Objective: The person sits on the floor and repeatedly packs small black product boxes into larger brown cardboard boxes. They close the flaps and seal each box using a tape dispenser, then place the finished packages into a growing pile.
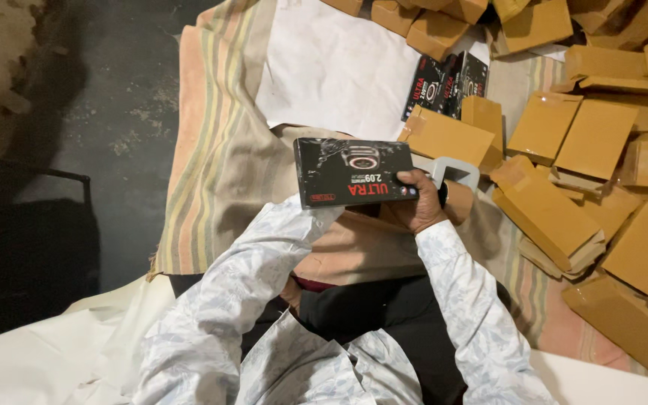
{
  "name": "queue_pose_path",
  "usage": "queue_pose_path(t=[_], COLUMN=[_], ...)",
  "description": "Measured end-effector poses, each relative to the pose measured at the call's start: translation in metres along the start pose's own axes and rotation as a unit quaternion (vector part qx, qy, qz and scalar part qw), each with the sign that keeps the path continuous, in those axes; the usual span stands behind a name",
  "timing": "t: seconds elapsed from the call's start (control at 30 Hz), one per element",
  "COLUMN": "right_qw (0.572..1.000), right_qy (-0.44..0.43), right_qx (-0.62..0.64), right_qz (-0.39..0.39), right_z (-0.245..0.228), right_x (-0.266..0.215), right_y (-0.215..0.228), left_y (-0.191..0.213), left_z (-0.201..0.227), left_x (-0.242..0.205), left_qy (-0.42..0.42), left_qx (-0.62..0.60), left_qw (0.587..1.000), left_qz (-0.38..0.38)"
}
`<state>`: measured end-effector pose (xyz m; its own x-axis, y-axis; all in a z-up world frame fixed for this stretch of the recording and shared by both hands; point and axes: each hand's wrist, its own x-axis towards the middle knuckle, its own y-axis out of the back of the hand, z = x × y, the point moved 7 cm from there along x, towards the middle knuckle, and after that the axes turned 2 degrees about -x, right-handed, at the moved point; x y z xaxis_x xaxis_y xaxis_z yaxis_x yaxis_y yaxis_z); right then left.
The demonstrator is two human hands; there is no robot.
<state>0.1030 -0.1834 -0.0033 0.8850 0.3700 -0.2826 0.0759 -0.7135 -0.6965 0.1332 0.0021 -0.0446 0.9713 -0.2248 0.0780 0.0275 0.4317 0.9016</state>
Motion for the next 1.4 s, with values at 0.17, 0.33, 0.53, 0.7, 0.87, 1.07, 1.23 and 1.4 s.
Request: queue_pose_path(t=[0.17,0.33,0.53,0.7,0.87,1.07,1.23,1.4], right_qw=[1.000,0.999,0.979,0.982,0.976,0.965,0.942,0.818], right_qy=[-0.009,0.030,-0.004,0.022,0.041,0.053,0.073,0.002], right_qx=[0.002,-0.032,-0.188,-0.177,-0.205,-0.197,-0.300,-0.561], right_qz=[0.008,0.026,0.082,0.055,0.058,0.166,0.130,0.132], right_z=[0.011,0.003,-0.021,-0.077,-0.086,-0.098,-0.080,-0.046], right_x=[0.014,0.017,-0.013,-0.050,-0.056,-0.060,-0.053,-0.044], right_y=[0.005,0.000,-0.007,-0.010,0.002,0.025,-0.001,-0.011], left_y=[-0.006,-0.004,0.000,0.020,0.052,0.064,0.064,0.070], left_z=[0.004,0.002,-0.028,-0.033,-0.013,-0.011,-0.011,-0.013], left_x=[0.017,0.036,0.029,0.011,0.002,-0.003,-0.001,-0.010], left_qy=[-0.009,-0.016,-0.011,0.009,-0.019,-0.016,-0.031,0.012], left_qx=[-0.029,-0.097,-0.252,-0.376,-0.157,-0.177,-0.176,-0.182], left_qw=[1.000,0.995,0.968,0.926,0.987,0.982,0.983,0.981], left_qz=[0.006,0.000,-0.016,-0.024,-0.036,-0.063,-0.042,-0.067])
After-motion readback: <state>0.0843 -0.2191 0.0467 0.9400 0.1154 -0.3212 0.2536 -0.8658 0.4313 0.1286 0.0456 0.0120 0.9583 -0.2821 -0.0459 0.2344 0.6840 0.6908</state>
